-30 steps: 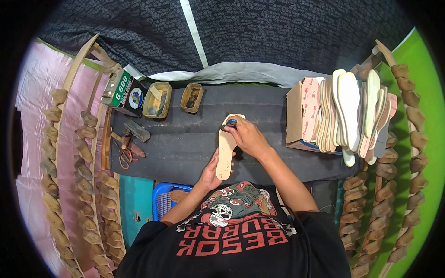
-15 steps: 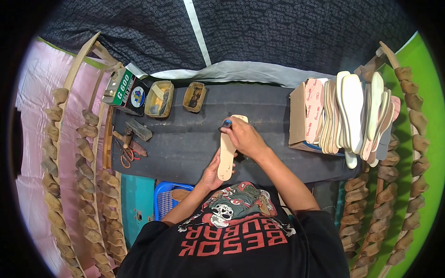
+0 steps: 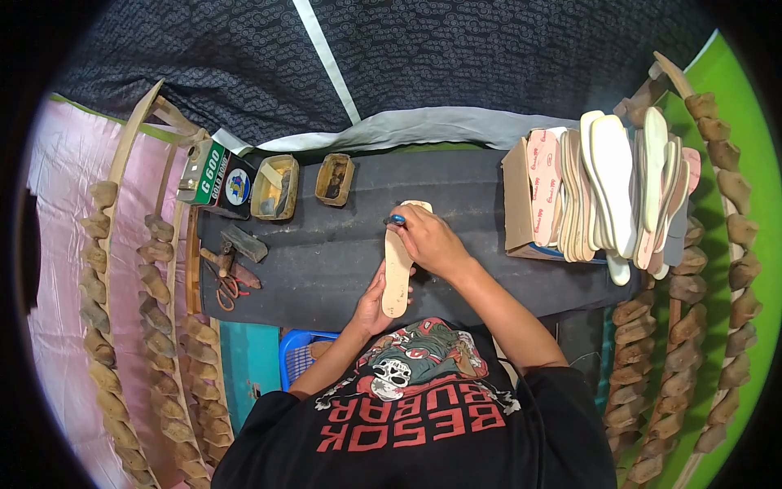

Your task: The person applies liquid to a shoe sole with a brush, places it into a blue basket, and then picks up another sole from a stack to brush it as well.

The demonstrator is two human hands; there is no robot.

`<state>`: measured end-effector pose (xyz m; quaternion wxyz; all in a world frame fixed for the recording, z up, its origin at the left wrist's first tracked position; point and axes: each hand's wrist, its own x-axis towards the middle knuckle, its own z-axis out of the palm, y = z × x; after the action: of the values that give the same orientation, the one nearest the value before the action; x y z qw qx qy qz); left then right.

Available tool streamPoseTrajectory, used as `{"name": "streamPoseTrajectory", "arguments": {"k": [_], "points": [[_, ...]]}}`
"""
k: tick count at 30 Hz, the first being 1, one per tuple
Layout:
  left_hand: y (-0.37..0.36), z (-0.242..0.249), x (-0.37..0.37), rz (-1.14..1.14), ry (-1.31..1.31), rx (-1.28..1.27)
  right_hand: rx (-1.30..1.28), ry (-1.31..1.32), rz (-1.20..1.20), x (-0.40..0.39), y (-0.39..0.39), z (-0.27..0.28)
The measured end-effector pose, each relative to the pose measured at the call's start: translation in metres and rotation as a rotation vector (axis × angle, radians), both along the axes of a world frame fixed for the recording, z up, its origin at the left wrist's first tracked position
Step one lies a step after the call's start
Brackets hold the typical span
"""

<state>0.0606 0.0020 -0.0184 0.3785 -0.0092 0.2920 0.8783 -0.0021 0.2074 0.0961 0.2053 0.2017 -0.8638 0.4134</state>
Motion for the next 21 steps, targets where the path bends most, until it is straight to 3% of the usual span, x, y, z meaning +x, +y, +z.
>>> {"name": "streamPoseTrajectory", "arguments": {"k": [6,15,21], "points": [[0.002,0.002,-0.001,-0.007,0.001,0.027,-0.092,-0.138,-0.196,-0.01,0.028,0.001],[0.0,-0.007,-0.004,0.041,-0.02,0.058,-0.024,-0.207,-0.142,0.013,0.03,0.002],[-0.001,-0.007,-0.005,0.022,-0.008,0.068,-0.092,-0.148,-0.241,0.001,0.044,0.003]]}}
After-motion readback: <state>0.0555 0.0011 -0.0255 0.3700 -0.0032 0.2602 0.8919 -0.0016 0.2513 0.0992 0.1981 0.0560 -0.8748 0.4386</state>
